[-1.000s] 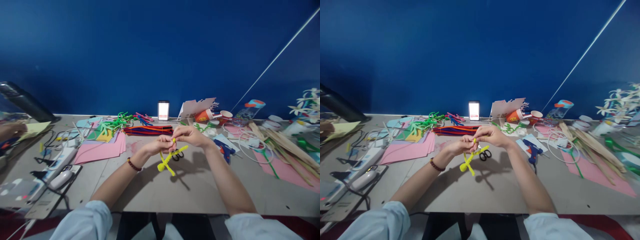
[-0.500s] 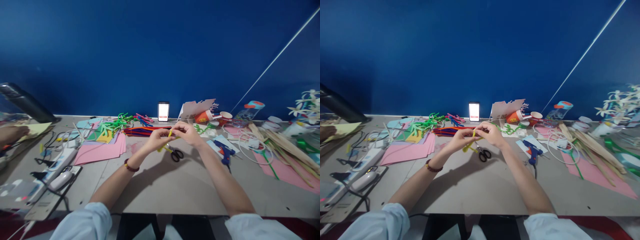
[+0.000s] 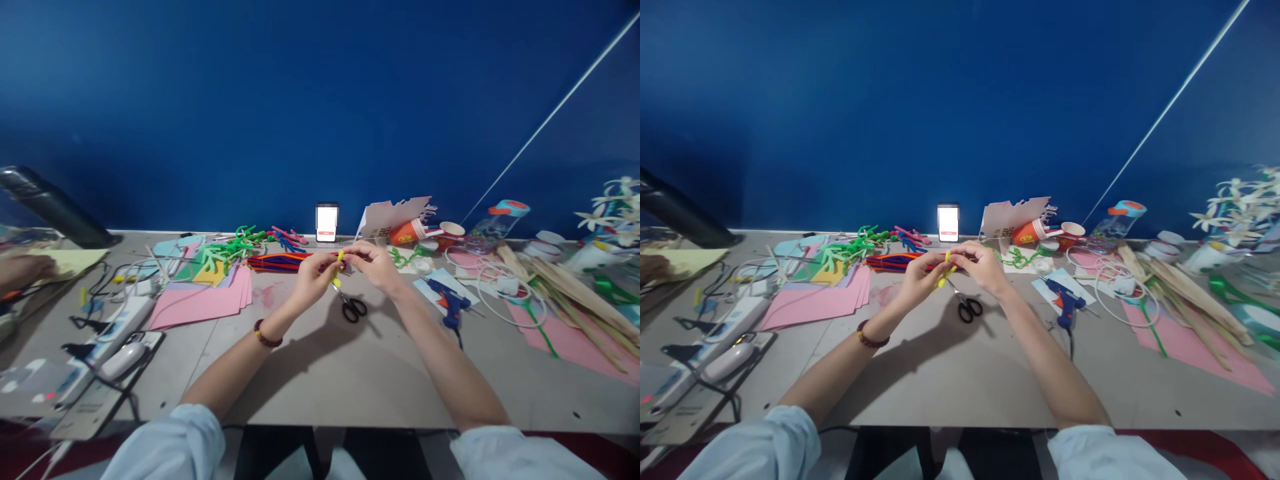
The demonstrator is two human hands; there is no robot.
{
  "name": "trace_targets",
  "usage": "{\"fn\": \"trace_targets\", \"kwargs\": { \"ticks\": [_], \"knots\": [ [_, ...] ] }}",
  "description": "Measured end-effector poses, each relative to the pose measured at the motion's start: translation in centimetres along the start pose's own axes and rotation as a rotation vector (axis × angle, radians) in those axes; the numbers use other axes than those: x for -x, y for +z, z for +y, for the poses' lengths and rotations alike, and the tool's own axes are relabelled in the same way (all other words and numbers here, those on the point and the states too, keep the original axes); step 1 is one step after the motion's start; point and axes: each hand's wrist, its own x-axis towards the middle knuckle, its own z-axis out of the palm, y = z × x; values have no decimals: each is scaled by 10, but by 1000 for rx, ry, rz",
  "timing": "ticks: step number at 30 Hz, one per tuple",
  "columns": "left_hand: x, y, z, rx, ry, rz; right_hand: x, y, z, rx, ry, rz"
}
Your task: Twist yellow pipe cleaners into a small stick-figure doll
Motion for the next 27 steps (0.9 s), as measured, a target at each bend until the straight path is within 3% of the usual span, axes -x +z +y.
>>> {"fn": "trace_targets", "kwargs": {
  "ticks": [3, 6, 11, 16, 20, 24, 27],
  "knots": [
    [-2, 1, 0, 333, -217, -135, -4, -6, 4, -34, 11, -27],
    [-4, 1, 0, 518, -331, -219, -6, -9, 8, -47, -1, -71],
    [-2, 2, -2, 667, -373, -332, -5, -8, 10, -137, 24, -139],
    [1, 4, -2, 799, -383, -423, 1, -3, 3, -330, 155, -244],
    [0, 5, -2, 832, -449, -392, 2, -2, -2, -385, 215, -260],
    [-4, 5, -4, 779, -511, -235, -3, -1, 2, -275, 225, -77],
    [-6, 2, -3, 664, -470, -85, -4, 1, 8, -132, 193, 71]
  ]
}}
